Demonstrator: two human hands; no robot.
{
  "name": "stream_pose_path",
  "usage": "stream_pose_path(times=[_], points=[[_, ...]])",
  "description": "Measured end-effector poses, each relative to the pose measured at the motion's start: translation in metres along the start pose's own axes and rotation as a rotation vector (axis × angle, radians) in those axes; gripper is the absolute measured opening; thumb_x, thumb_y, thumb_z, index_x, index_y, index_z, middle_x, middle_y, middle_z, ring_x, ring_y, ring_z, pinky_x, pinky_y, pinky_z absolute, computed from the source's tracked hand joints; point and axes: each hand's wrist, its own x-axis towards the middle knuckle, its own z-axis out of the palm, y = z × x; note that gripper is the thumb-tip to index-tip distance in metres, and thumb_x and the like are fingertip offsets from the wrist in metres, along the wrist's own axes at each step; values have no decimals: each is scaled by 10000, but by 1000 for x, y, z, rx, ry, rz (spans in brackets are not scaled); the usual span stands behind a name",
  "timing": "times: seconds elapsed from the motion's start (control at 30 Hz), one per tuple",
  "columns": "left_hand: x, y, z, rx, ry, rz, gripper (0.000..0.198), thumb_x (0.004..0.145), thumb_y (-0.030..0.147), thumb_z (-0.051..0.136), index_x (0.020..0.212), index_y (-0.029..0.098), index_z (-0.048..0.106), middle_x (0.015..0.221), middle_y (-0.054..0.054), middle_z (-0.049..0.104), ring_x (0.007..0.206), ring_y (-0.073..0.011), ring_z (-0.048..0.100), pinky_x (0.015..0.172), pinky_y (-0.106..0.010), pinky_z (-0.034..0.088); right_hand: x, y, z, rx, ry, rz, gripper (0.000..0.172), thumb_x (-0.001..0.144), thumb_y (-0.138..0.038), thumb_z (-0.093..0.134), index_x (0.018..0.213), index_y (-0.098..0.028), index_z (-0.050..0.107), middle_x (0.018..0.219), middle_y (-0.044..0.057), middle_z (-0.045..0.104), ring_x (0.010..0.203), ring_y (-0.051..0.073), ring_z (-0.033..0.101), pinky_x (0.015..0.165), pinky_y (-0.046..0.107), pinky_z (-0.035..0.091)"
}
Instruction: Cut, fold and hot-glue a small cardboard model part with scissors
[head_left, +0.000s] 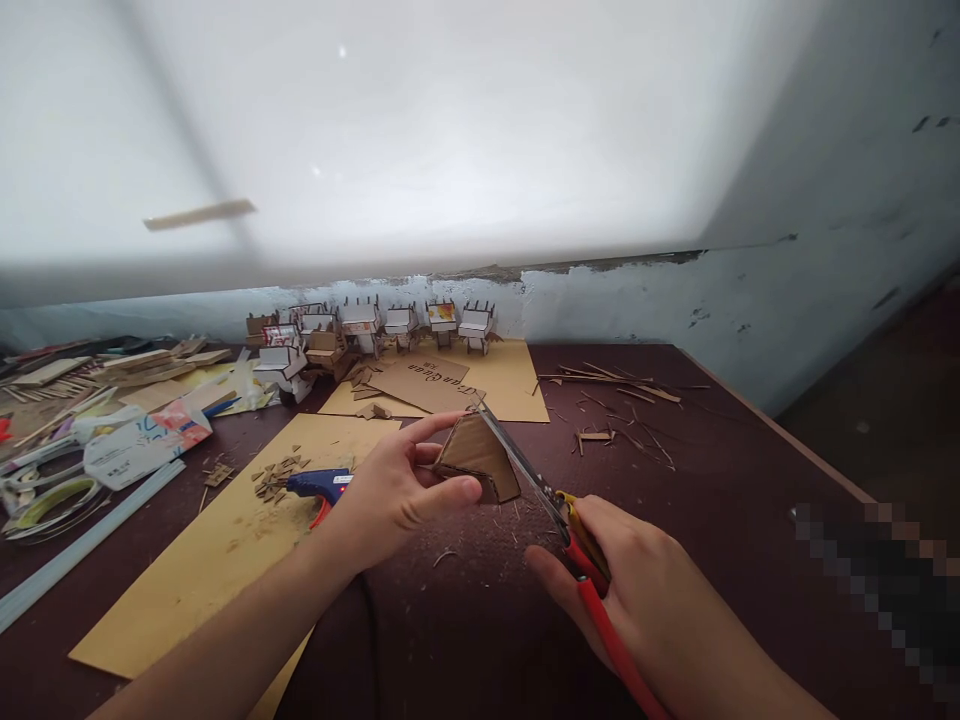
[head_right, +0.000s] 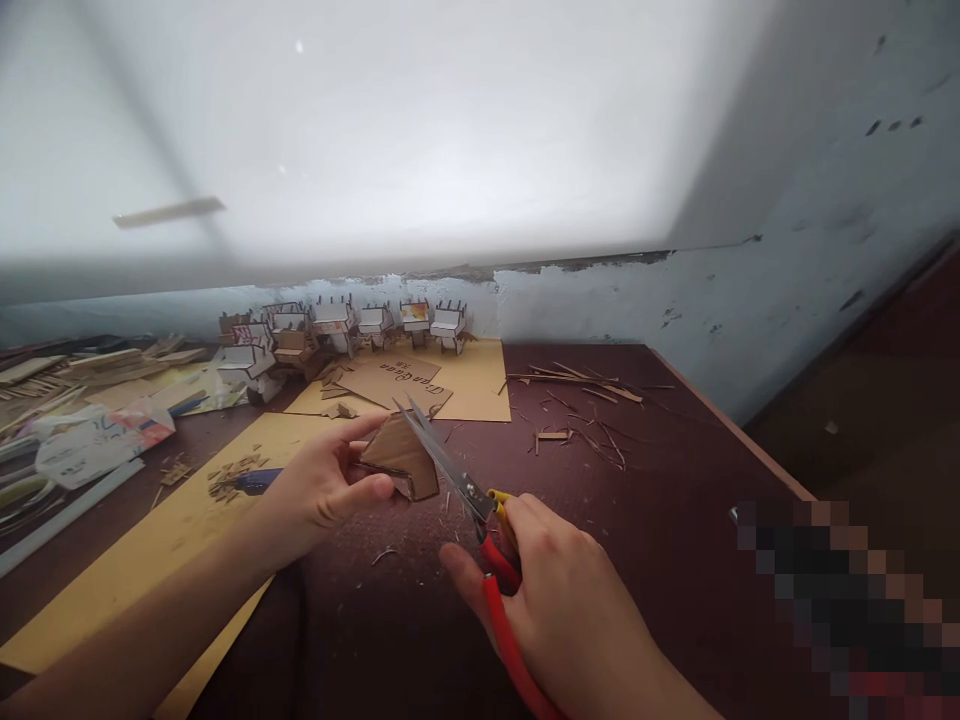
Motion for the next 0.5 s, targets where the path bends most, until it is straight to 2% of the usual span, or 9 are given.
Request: stream_pose_path(times=[0.13, 0.23, 0.4, 0.5], points=[[0, -4, 4, 119, 43, 81, 685, 795, 360, 850, 1406, 268, 555, 1027, -56, 789, 928, -253, 776, 785, -314, 589, 0, -1, -1, 9, -17, 5, 429, 957, -636, 495, 755, -258, 479, 737, 16, 617, 613, 200, 594, 567, 325, 404], [0, -7, 6, 272, 80, 172, 596, 838, 358, 805, 1386, 302, 575, 1003, -25, 776, 914, -234, 762, 784, -317, 587, 0, -2, 0, 11, -12, 1, 417, 958, -621, 504, 753, -259, 476, 737, 13, 617, 611, 197, 594, 564, 322, 404], [0, -7, 5, 456, 106, 209, 512, 851, 366, 781, 1329, 329, 601, 952, 16, 749, 785, -178, 736, 639, -257, 559, -2, 0, 1, 18, 16, 9, 439, 952, -647, 498, 742, -265, 442, 693, 3, 597, 567, 181, 561, 533, 308, 397], [1, -6, 4, 535, 210, 242, 529, 828, 374, 797, 1321, 322, 609, 1028, -5, 747, 783, -176, 734, 645, -267, 578, -2, 2, 0, 17, 42, 21, 465, 956, -673, 466, 733, -270, 410, 656, -8, 578, 531, 167, 528, 517, 302, 389]])
